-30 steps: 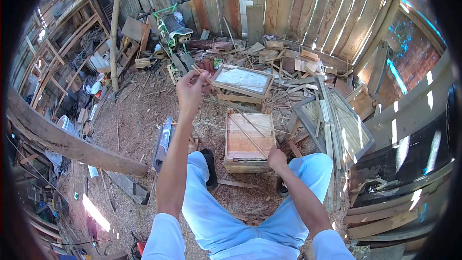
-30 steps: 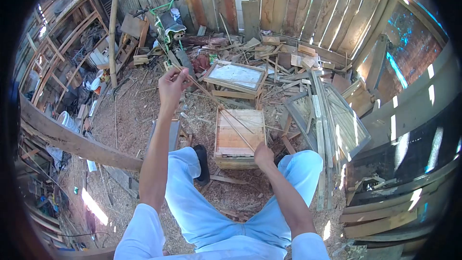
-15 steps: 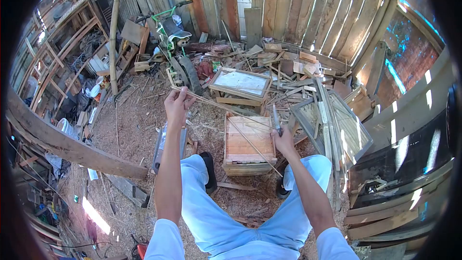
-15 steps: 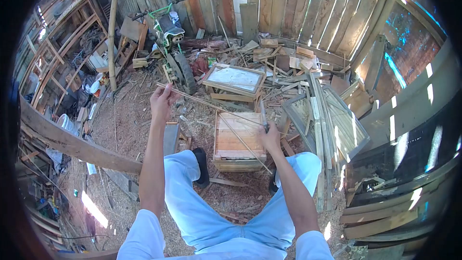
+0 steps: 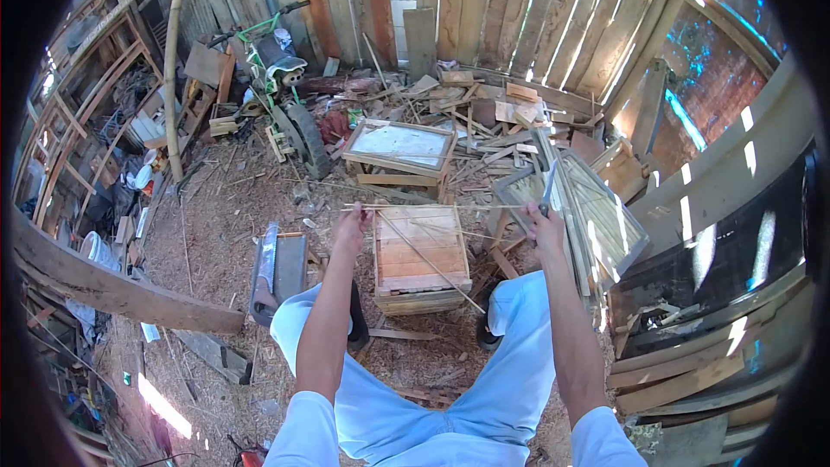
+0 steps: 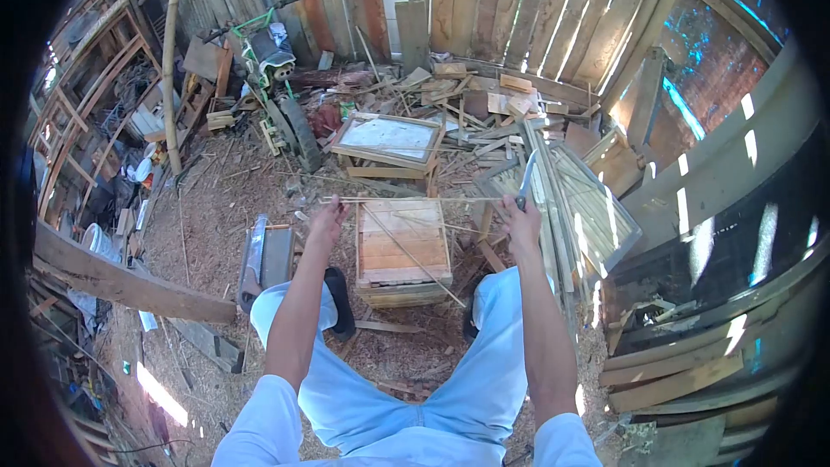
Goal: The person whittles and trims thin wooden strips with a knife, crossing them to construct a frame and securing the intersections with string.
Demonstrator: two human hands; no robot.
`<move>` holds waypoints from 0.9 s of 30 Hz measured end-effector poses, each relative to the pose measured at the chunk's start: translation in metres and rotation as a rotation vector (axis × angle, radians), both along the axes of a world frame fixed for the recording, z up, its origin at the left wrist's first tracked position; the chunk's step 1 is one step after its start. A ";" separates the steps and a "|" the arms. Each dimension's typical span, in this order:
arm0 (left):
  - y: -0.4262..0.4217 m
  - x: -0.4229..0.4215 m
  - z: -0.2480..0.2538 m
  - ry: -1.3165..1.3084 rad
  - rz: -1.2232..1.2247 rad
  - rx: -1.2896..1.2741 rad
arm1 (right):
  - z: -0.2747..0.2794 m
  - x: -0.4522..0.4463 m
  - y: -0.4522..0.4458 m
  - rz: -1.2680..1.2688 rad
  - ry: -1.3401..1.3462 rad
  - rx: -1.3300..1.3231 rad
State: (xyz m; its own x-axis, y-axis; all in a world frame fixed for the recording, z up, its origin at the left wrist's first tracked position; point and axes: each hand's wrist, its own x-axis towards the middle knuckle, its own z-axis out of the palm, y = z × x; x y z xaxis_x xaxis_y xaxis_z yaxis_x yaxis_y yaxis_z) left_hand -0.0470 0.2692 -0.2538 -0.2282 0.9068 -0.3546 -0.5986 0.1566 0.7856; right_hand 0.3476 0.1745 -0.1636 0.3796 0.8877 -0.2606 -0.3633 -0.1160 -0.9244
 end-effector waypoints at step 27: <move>-0.174 0.115 0.274 0.466 -0.450 0.816 | 0.232 -0.118 -0.084 0.233 -0.806 0.651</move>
State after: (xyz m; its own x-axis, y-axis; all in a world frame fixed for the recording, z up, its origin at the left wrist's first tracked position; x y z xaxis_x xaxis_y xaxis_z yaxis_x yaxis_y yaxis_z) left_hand 0.0683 0.0956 0.0206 0.2339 0.8666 0.4408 -0.2267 -0.3923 0.8915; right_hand 0.2294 0.0907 0.0688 0.0312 0.8385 0.5440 0.3522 0.5002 -0.7911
